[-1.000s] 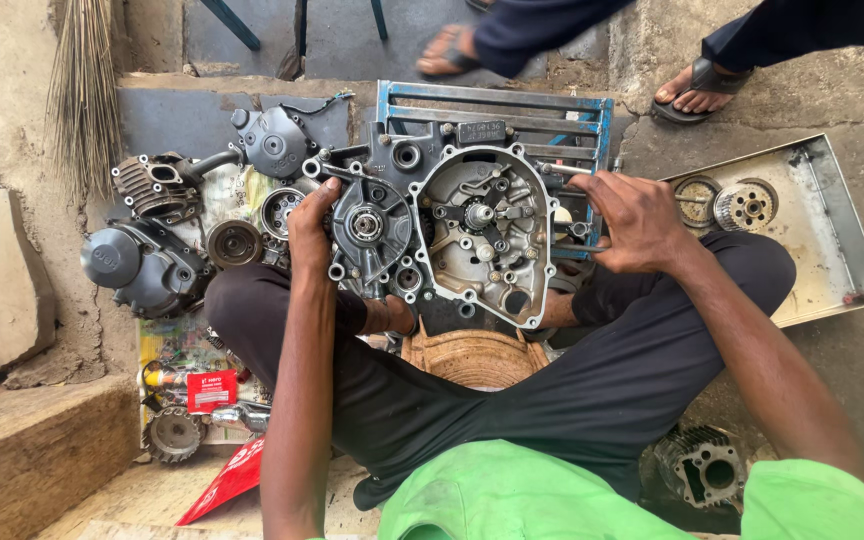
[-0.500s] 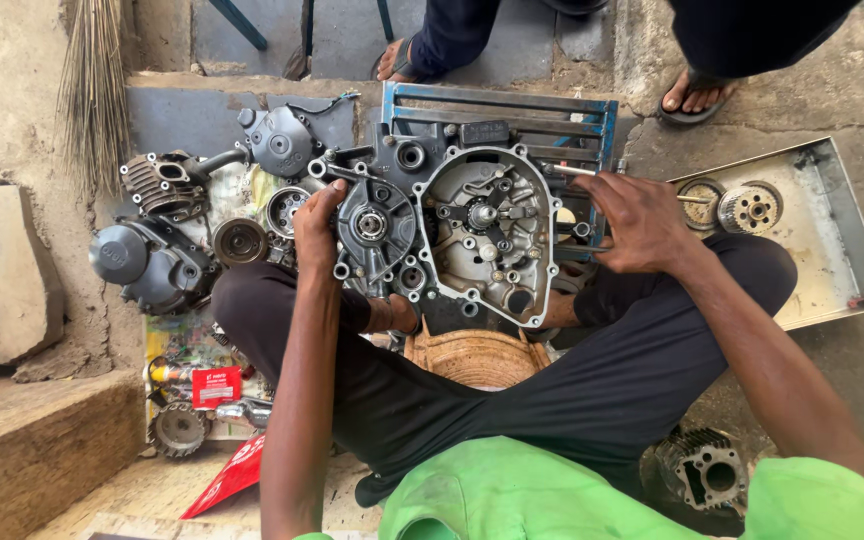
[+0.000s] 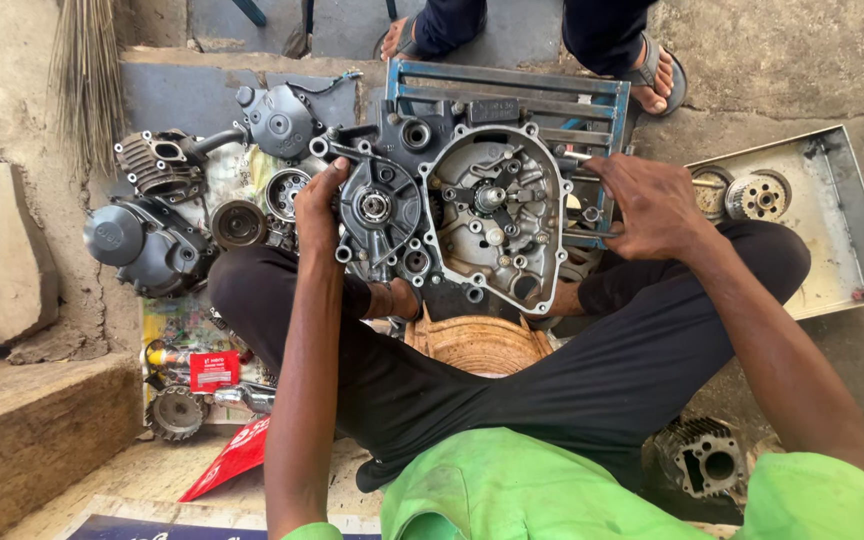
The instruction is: The person uses a hammer and punch to tap a pin into a motorcycle engine casing, then selects a small metal part from a pile of components and installs it into the engine. The person continues to adjust internal components by hand.
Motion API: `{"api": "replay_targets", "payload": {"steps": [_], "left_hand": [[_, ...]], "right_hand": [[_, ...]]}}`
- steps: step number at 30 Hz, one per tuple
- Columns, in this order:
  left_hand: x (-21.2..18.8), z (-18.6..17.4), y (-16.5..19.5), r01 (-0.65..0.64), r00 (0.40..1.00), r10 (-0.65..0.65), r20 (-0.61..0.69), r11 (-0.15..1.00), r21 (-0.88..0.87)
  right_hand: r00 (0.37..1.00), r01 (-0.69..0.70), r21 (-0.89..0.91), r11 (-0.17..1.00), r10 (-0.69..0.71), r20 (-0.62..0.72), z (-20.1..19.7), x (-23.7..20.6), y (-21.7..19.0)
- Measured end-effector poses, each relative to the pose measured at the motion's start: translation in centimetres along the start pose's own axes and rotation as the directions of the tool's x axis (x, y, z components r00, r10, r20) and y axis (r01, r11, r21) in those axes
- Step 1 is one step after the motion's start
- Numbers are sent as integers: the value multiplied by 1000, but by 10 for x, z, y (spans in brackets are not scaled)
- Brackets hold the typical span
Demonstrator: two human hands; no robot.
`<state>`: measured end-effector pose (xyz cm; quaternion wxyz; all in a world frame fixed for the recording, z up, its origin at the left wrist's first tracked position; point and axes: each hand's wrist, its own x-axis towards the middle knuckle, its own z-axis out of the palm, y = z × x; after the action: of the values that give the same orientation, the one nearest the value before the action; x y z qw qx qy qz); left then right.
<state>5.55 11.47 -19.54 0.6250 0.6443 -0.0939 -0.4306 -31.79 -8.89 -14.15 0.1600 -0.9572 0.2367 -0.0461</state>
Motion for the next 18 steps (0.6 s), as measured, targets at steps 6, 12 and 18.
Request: {"api": "replay_targets", "payload": {"steps": [6,12,18], "left_hand": [[8,-4,-4,-35,999,36,-17,997,65],[1,-8,-14,-27,999,28,-37,999,24],[-8,-2,0,-73,997,74,22,997,-32]], "right_hand": [[1000,-4,-49,999,6,29,6,-3,4],[999,39,-78,996,-39,6,17,-19,7],[996,65,-110,992,-72,-59,20,-14,10]]}}
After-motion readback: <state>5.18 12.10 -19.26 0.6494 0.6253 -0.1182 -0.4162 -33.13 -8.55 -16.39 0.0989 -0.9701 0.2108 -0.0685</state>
